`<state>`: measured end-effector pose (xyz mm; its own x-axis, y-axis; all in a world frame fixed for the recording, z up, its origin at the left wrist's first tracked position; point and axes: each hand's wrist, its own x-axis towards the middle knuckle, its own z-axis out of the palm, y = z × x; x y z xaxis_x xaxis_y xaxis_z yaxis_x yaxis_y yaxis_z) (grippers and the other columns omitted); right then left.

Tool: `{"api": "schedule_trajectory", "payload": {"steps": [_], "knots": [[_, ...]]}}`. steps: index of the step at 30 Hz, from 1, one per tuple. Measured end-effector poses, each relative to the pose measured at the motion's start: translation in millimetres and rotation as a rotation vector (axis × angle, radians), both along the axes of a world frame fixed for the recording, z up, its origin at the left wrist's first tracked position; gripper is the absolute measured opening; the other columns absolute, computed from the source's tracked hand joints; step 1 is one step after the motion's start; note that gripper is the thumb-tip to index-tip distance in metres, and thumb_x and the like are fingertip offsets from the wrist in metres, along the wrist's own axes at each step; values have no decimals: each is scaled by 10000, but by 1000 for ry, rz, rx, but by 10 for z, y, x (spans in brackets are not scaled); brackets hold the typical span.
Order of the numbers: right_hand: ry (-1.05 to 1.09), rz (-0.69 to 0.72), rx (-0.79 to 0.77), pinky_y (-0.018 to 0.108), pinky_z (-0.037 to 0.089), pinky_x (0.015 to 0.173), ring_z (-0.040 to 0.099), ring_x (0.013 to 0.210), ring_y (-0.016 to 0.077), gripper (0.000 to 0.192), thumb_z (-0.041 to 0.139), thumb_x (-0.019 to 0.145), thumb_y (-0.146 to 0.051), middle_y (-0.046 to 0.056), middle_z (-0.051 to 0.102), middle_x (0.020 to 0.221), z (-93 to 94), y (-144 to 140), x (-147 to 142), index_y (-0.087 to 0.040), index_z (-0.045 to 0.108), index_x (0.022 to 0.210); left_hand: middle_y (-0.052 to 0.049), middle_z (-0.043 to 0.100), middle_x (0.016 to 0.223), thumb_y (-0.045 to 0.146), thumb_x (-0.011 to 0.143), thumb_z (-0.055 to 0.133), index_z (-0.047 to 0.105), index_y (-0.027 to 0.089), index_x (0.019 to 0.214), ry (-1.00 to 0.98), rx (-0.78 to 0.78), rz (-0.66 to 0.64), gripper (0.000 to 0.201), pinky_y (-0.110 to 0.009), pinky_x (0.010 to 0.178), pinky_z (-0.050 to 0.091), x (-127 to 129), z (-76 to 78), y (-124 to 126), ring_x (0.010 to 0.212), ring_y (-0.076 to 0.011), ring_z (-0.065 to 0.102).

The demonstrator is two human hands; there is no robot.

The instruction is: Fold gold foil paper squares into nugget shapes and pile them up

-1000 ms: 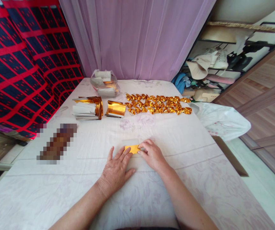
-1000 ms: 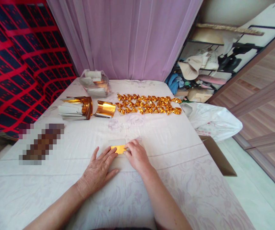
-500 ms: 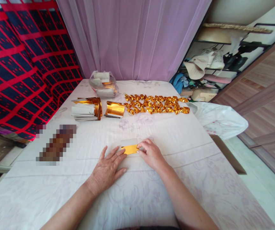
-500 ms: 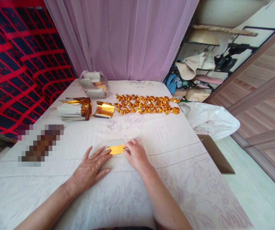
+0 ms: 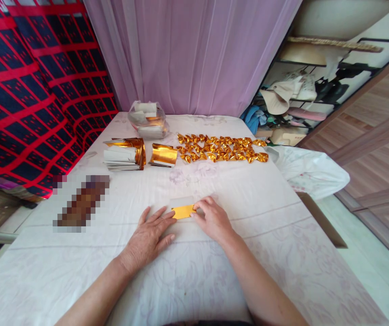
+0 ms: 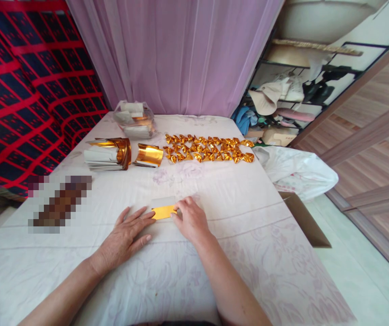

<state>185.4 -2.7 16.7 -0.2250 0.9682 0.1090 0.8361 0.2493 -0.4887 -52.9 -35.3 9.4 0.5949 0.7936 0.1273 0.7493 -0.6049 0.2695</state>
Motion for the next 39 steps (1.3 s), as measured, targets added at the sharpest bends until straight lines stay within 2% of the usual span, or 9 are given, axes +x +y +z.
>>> {"api": "schedule_trajectory", "payload": {"steps": [5, 14, 18, 22, 24, 27, 30, 35, 39], "knots": [[-179, -124, 36, 279, 427, 659, 590, 824, 190, 265, 728, 769, -438, 43, 573, 942, 48, -59, -172, -232, 619, 894, -67, 564, 1386, 425, 964, 451, 578, 256, 1295, 3, -35, -2, 393, -582, 1153, 175, -4, 37, 15, 1362, -276, 418], [-8, -58, -61, 250, 430, 742, 597, 852, 140, 138, 702, 789, -192, 7, 583, 982, 5, 1, -21, -230, 623, 895, -58, 590, 1359, 369, 991, 410, 587, 278, 1294, -33, -78, 22, 362, -592, 1127, 234, -59, 32, 38, 1359, -269, 425], [71, -16, -98, 233, 415, 696, 550, 699, 95, 126, 675, 787, -132, -15, 574, 948, -21, 53, 48, -225, 631, 860, -49, 619, 1323, 369, 975, 449, 615, 278, 1252, -44, -14, 27, 336, -594, 1119, 252, -69, 0, 36, 1319, -269, 472], [56, -9, -113, 238, 406, 690, 540, 694, 96, 112, 669, 785, -136, -8, 570, 946, -23, 78, 60, -219, 642, 856, -62, 673, 1227, 323, 956, 480, 686, 232, 1096, -94, 129, 19, 265, -517, 1087, 345, -19, 18, 9, 1171, -244, 584], [50, -1, -107, 241, 407, 695, 543, 706, 101, 118, 668, 784, -132, -5, 570, 946, -21, 80, 61, -219, 644, 860, -58, 683, 1202, 280, 962, 462, 681, 230, 1103, -99, 199, -14, 265, -476, 1069, 374, 27, 39, 5, 1139, -227, 595], [59, 21, -99, 245, 412, 698, 539, 699, 102, 123, 668, 789, -132, -2, 572, 953, -30, 78, 72, -218, 642, 873, -45, 662, 1248, 246, 971, 440, 643, 244, 1193, -65, 274, -49, 301, -484, 1083, 349, 95, 49, 35, 1226, -248, 536], [82, 39, -88, 248, 423, 696, 536, 683, 98, 128, 663, 796, -130, 2, 574, 962, -58, 68, 89, -214, 640, 891, -28, 632, 1304, 278, 966, 459, 624, 254, 1224, -31, 260, -36, 307, -518, 1108, 294, 124, 18, 90, 1294, -281, 478], [157, 57, -46, 248, 448, 692, 548, 677, 96, 181, 645, 777, -77, 3, 586, 961, -115, 69, 123, -215, 642, 893, -24, 642, 1290, 322, 966, 463, 618, 258, 1232, -13, 185, 1, 314, -522, 1127, 239, 108, -30, 132, 1289, -273, 483], [228, 69, -34, 236, 468, 676, 570, 695, 101, 256, 609, 743, -1, 5, 602, 944, -147, 103, 168, -210, 649, 885, -14, 658, 1263, 312, 957, 482, 621, 262, 1220, 13, 223, -10, 301, -533, 1127, 217, 127, 5, 118, 1262, -283, 508]]}}
